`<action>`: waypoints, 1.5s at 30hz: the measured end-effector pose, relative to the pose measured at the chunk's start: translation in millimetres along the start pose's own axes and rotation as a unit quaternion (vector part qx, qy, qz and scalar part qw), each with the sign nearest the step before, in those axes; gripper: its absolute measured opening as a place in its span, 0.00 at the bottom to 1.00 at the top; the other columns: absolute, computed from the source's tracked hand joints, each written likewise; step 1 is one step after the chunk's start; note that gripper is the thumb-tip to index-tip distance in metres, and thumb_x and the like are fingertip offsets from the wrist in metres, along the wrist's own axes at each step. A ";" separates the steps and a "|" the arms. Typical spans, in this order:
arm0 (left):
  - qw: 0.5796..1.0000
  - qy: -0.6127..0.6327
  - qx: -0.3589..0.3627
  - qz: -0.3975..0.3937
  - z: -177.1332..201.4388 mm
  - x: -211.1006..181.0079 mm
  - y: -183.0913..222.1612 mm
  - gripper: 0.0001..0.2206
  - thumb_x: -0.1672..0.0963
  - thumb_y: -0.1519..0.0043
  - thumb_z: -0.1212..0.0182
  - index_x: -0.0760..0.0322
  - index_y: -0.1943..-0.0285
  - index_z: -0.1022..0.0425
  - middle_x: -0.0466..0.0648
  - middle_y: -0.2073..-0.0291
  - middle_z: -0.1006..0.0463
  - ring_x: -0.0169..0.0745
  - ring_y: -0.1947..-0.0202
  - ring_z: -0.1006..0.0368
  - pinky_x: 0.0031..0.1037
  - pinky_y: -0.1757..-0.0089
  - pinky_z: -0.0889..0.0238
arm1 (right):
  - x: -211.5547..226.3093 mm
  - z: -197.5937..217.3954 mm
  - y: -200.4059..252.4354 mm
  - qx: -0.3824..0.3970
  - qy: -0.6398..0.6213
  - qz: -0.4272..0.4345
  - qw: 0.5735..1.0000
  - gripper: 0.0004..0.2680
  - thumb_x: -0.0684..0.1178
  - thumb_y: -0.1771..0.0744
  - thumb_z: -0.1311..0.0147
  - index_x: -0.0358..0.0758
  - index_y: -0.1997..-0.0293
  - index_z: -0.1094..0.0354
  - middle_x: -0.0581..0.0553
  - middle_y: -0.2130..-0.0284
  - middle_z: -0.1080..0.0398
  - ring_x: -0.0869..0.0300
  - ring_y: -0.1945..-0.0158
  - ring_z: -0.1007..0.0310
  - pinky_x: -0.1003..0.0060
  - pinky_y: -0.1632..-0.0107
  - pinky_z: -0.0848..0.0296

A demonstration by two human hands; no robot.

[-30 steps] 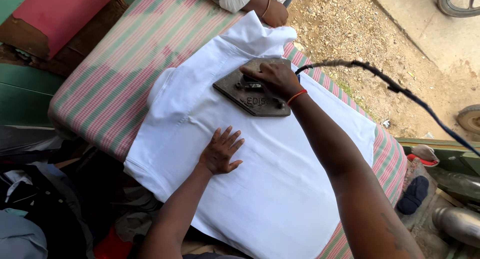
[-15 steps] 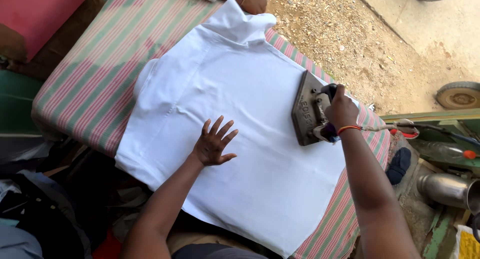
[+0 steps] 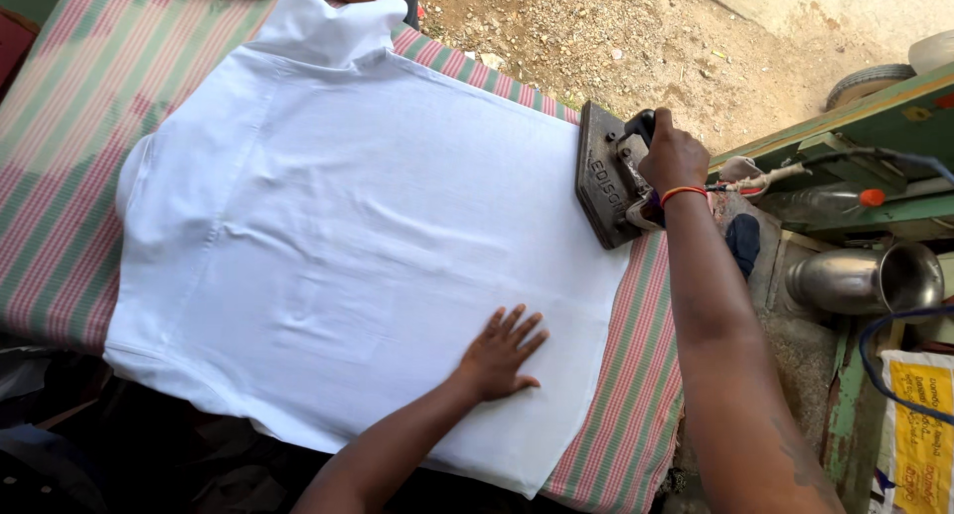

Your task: The person irons a white shirt on a table and then folds it by hand.

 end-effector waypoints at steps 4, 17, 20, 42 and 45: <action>0.994 0.033 0.042 -0.094 -34.6 -76.1 37.1 0.46 0.32 0.42 0.53 0.55 0.19 0.51 0.56 0.21 0.57 0.65 0.22 0.71 0.53 0.31 0.81 | -3.4 -9.0 4.4 -0.007 -0.007 0.008 1.000 0.21 0.42 0.38 0.41 0.41 0.40 0.42 0.28 0.64 0.24 0.35 0.60 0.21 0.44 0.58 0.25; 0.957 -0.031 0.191 -0.215 -14.7 -141.2 101.0 0.44 0.35 0.49 0.43 0.45 0.23 0.44 0.53 0.21 0.56 0.62 0.22 0.71 0.60 0.32 0.78 | -3.3 -41.3 249.8 0.119 -0.171 -0.048 0.977 0.35 0.51 0.35 0.41 0.39 0.22 0.66 0.26 0.59 0.24 0.35 0.58 0.23 0.43 0.55 0.25; 0.973 0.086 0.059 -0.207 27.7 -118.6 121.7 0.29 0.41 0.35 0.45 0.54 0.30 0.33 0.56 0.26 0.41 0.62 0.23 0.58 0.57 0.32 0.64 | 2.0 -34.4 318.8 0.115 -0.578 -0.020 0.808 0.32 0.49 0.35 0.42 0.45 0.24 0.60 0.38 0.58 0.27 0.51 0.72 0.26 0.54 0.71 0.25; 0.638 0.102 0.018 0.763 73.6 182.2 551.7 0.21 0.49 0.32 0.41 0.53 0.31 0.26 0.55 0.39 0.23 0.61 0.35 0.34 0.51 0.40 0.41 | -193.5 -50.2 427.6 0.112 -0.592 -0.262 0.754 0.21 0.59 0.30 0.53 0.56 0.25 0.41 0.47 0.75 0.32 0.65 0.79 0.37 0.65 0.75 0.33; 0.659 0.148 0.002 0.737 79.8 217.6 546.4 0.20 0.51 0.34 0.38 0.51 0.32 0.26 0.51 0.37 0.24 0.58 0.39 0.28 0.51 0.44 0.34 | -215.4 -33.3 423.5 0.092 -0.585 -0.243 0.768 0.21 0.61 0.29 0.53 0.54 0.25 0.40 0.46 0.74 0.32 0.61 0.79 0.36 0.63 0.75 0.33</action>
Point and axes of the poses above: each hand's wrist, its own y-axis away from the middle knuckle, its own z-axis out of the back of the hand, x = y × z, the point moved 5 cm from there along -y, towards the middle knuckle
